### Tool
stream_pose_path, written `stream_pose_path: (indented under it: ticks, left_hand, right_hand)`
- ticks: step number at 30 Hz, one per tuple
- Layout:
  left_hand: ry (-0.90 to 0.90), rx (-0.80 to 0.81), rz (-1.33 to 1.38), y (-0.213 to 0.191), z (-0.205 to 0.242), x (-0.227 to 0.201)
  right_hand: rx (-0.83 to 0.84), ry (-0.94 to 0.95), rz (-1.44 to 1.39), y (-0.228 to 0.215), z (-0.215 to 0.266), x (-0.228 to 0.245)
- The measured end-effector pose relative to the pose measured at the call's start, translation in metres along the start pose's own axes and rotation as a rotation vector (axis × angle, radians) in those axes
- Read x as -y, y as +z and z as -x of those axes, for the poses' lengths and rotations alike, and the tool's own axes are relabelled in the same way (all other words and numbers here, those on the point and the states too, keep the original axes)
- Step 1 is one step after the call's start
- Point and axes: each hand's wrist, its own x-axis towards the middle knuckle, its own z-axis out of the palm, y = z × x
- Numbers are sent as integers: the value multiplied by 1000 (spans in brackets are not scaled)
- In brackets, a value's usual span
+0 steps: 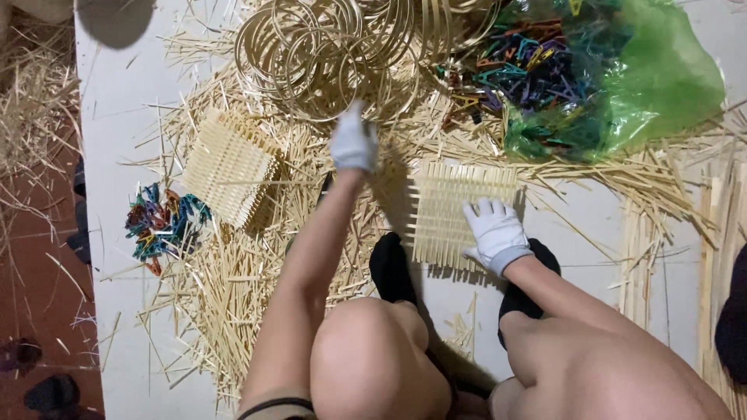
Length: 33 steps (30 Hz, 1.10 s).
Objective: Trimming and assembling woven bamboo or straw components for basket making using scissors.
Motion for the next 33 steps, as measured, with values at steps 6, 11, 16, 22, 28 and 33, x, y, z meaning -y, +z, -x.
stream_pose_path:
  ticks: [6,11,16,22,28,33]
  left_hand:
    - [-366,389,-422,-9,-41,65]
    - [-358,212,-330,-62,-27,40]
    - [-567,191,722,-139,14,-47]
    - [-904,517,1954,-107,113,-77]
    - [-882,712,2063,-79,134,-108]
    - [-903,634,1537,-100,100,-125]
  right_hand:
    - [11,46,46,-8,1,3]
    - [-39,17,80,6,4,3]
    - [-50,33,64,-6,8,3]
    - [-245,-36,-673,30,22,-39]
    - [-187,-45,-2005,7,57,-44]
    - [-182,142,-1877,33,51,-60]
